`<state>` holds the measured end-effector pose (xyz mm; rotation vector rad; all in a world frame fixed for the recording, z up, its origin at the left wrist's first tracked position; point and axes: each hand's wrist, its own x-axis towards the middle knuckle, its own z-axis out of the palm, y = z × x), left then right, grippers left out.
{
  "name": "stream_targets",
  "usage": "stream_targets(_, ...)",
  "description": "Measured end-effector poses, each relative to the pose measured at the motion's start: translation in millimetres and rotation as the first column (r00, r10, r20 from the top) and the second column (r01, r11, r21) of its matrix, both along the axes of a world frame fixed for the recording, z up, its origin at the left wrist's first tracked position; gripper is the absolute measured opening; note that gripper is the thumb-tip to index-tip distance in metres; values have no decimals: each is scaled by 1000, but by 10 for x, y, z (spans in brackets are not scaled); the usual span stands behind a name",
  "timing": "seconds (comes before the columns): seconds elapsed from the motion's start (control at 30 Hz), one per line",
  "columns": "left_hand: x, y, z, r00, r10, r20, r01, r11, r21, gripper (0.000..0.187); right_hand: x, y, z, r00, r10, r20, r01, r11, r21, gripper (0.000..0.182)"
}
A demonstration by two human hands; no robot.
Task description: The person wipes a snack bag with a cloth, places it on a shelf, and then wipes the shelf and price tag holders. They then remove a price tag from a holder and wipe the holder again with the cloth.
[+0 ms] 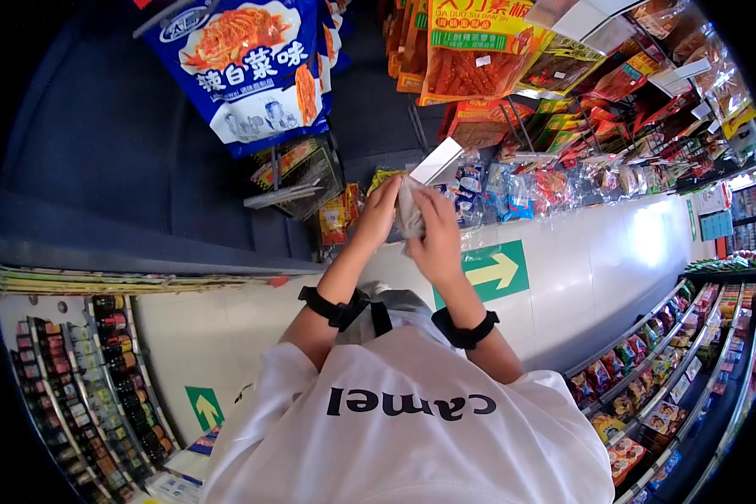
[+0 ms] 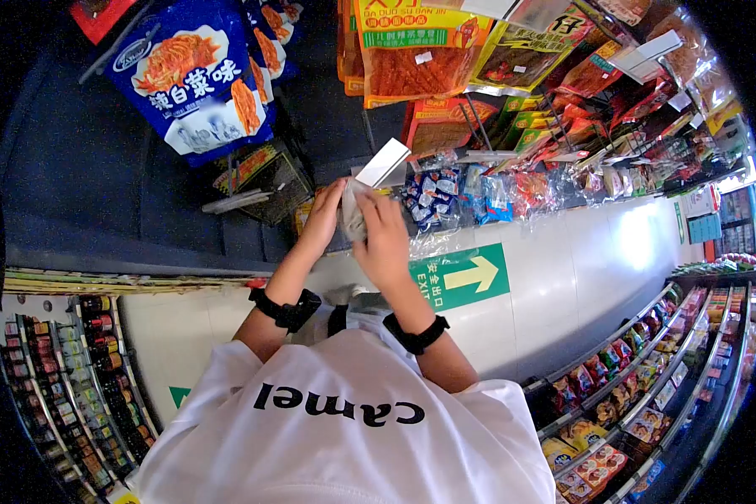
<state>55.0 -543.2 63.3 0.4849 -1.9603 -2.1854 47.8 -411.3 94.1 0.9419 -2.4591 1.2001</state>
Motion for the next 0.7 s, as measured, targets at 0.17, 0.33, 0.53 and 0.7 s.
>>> stream_targets(0.17,105,-127,-98,977,-187,-99,193,979,62,54,135,-42,-174,986,-62,156,83,988,-130,50)
stream_targets(0.33,463,-246,349,853,-477,209,480,876,40,74,225,-60,-53,991,-126,48,132,980,-151,39)
stream_targets(0.53,644,-267,184,783,-617,85,622,781,-61,74,393,-59,122,972,-178,152,203,964,-169,38)
stream_targets(0.7,675,-274,148,869,-484,97,493,862,-117,71,481,40,164,970,-133,202,176,962,-209,39)
